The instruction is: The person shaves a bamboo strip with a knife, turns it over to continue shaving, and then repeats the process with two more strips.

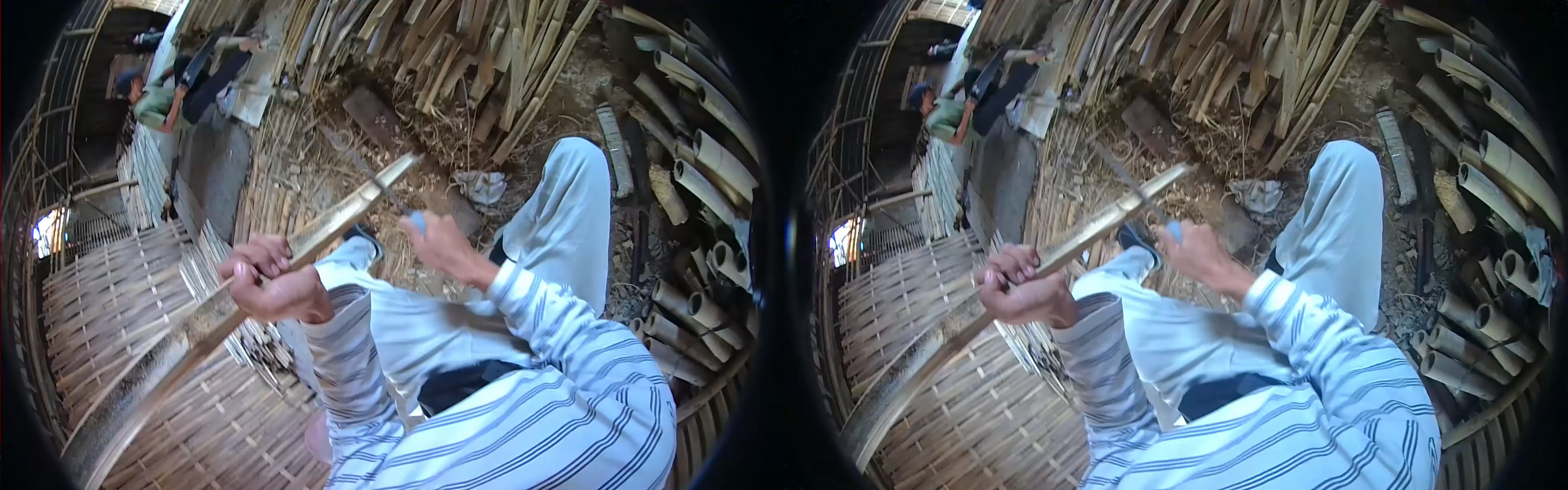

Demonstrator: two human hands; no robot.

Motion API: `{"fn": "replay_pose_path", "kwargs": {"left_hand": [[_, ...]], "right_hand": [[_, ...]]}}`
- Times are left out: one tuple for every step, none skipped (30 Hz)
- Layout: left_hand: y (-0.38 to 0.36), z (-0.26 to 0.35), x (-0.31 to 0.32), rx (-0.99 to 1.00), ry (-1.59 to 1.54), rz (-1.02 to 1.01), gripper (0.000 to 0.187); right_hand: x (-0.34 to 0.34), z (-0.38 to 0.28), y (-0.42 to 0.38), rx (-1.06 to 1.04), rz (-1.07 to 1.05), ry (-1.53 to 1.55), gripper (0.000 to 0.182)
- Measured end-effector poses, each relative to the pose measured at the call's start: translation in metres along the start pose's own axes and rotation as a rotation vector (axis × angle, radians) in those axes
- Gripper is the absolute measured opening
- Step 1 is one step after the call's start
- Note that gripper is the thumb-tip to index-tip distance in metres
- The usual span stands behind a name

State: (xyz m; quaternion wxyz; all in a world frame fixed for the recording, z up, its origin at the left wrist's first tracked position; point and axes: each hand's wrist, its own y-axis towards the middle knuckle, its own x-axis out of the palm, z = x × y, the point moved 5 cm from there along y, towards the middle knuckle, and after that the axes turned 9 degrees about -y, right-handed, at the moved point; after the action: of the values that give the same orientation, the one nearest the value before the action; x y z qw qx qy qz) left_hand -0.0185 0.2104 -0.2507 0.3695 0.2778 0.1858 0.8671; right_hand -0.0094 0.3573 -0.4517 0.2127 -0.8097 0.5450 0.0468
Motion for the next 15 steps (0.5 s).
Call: {"fn": "replay_pose_path", "kwargs": {"left_hand": [[0.000,-0.002,0.003,-0.010,0.001,0.039,0.022],[0.000,-0.001,0.007,-0.017,0.001,0.027,0.021],[0.000,-0.002,0.010,-0.023,0.004,0.016,0.021],[0.002,-0.003,0.008,-0.036,-0.003,0.003,0.021],[0.002,0.000,0.003,-0.044,0.015,0.022,0.021],[0.004,0.001,-0.001,-0.046,0.018,0.033,0.021],[0.005,0.000,-0.003,-0.044,0.012,0.046,0.020],[0.006,0.002,-0.009,-0.030,0.040,0.045,0.019],[0.005,0.003,-0.012,-0.026,0.039,0.060,0.021],[0.006,0.003,-0.014,-0.019,0.030,0.078,0.023],[0.007,0.003,-0.016,-0.014,0.025,0.103,0.026],[0.009,0.003,-0.018,-0.010,0.022,0.102,0.026],[0.012,0.003,-0.021,-0.013,0.021,0.109,0.026],[0.014,0.003,-0.025,-0.017,0.024,0.117,0.026],[0.017,0.003,-0.030,-0.022,0.030,0.122,0.026]], "right_hand": [[-0.002,-0.005,-0.006,-0.012,-0.003,0.018,0.048],[0.000,-0.018,-0.015,-0.155,0.013,0.020,0.047],[0.003,-0.025,-0.019,-0.151,0.002,-0.028,0.046],[0.004,-0.031,-0.017,-0.158,0.000,-0.078,0.046],[0.003,-0.035,-0.014,-0.171,0.006,-0.120,0.045],[0.014,-0.013,-0.001,-0.076,-0.033,0.021,0.048],[0.018,0.012,0.015,0.006,-0.057,0.032,0.048],[0.023,0.037,0.025,0.098,-0.086,0.049,0.048],[0.025,0.054,0.028,0.193,-0.112,0.072,0.049],[0.019,0.060,0.029,0.211,-0.102,0.053,0.050],[0.014,0.066,0.027,0.231,-0.097,0.031,0.051],[0.013,0.070,0.025,0.252,-0.097,0.004,0.052],[0.013,0.072,0.028,0.227,-0.066,-0.034,0.052],[0.016,0.077,0.031,0.201,-0.037,-0.072,0.053],[0.014,0.072,0.030,0.178,-0.011,-0.106,0.054]]}}
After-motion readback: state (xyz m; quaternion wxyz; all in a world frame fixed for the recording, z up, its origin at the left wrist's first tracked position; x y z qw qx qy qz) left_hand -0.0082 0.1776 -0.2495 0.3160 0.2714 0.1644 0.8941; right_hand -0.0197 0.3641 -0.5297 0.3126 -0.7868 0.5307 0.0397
